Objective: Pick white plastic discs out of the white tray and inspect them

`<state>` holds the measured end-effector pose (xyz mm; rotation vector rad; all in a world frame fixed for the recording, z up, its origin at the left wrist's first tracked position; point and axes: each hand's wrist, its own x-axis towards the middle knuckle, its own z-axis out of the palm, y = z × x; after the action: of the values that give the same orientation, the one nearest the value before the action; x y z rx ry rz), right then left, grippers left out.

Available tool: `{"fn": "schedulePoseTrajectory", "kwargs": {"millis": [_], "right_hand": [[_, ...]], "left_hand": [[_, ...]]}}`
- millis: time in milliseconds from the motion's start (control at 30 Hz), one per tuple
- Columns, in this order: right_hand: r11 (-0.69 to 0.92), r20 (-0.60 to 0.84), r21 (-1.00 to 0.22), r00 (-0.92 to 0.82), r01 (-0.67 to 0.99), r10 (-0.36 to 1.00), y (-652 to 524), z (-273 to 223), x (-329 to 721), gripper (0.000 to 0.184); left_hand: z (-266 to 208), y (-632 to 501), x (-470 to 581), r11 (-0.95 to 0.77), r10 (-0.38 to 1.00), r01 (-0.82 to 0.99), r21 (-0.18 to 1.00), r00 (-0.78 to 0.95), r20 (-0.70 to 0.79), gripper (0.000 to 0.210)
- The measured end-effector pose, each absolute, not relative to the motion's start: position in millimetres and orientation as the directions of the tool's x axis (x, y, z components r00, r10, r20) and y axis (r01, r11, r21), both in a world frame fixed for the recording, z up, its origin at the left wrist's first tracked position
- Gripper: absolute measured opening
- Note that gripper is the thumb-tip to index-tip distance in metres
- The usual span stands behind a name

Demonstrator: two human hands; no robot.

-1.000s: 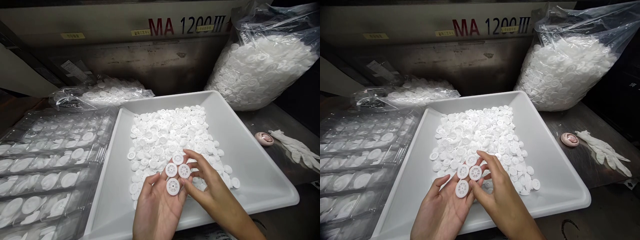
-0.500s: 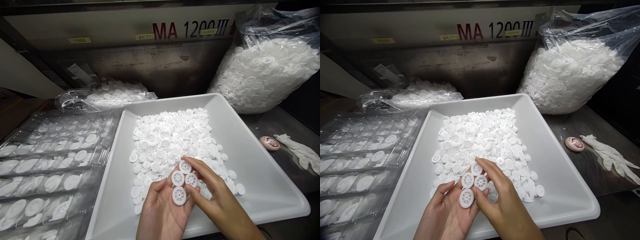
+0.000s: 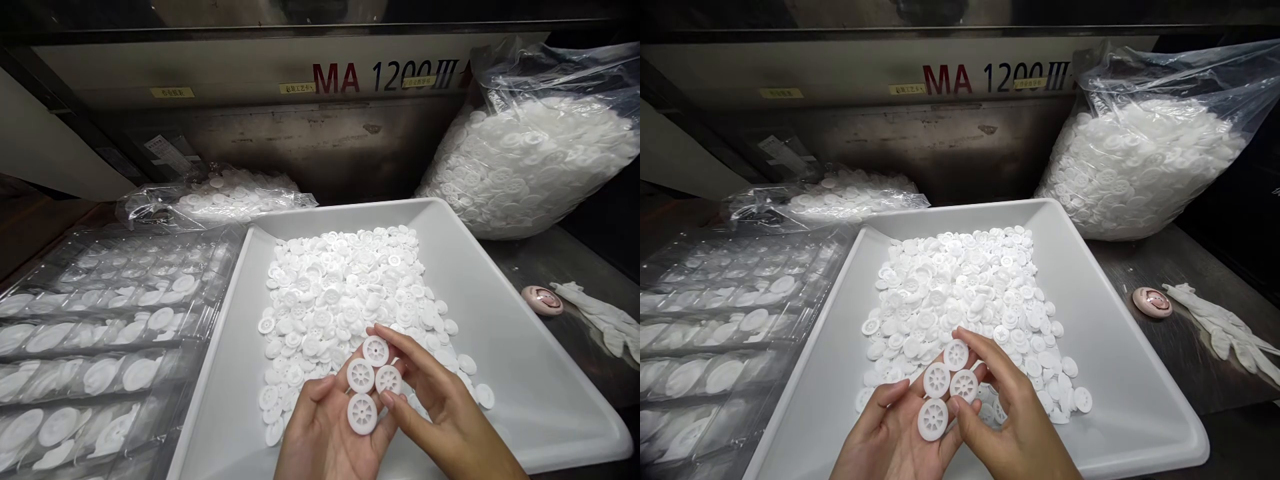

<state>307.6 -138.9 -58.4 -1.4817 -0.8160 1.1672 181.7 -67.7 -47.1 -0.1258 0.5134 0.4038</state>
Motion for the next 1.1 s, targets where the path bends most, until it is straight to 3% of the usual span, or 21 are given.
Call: {"fn": "schedulePoseTrajectory", "kwargs": {"millis": [233, 400, 767, 1100], "right_hand": [[-0.183, -0.282, -0.924, 0.275, -0.335, 0.919, -138, -62, 307, 0.05], [-0.149, -0.259, -0.921, 0.278, -0.36, 0.925, -139, -65, 308, 0.049], [-0.094, -0.221, -0.898, 0.257, -0.43, 0.941, -141, -69, 309, 0.048], [-0.115, -0.234, -0.913, 0.27, -0.392, 0.934, -143, -64, 307, 0.049]], "left_hand": [[-49, -69, 181, 0.909, 0.415, -0.388, 0.152, 0.811, -0.412, 0.045], [-51, -69, 181, 0.907, 0.417, -0.408, 0.102, 0.84, -0.347, 0.051], [-48, -63, 183, 0.91, 0.35, -0.404, -0.089, 0.866, -0.357, 0.049], [-55, -70, 181, 0.911, 0.397, -0.412, 0.027, 0.857, -0.33, 0.053]]}}
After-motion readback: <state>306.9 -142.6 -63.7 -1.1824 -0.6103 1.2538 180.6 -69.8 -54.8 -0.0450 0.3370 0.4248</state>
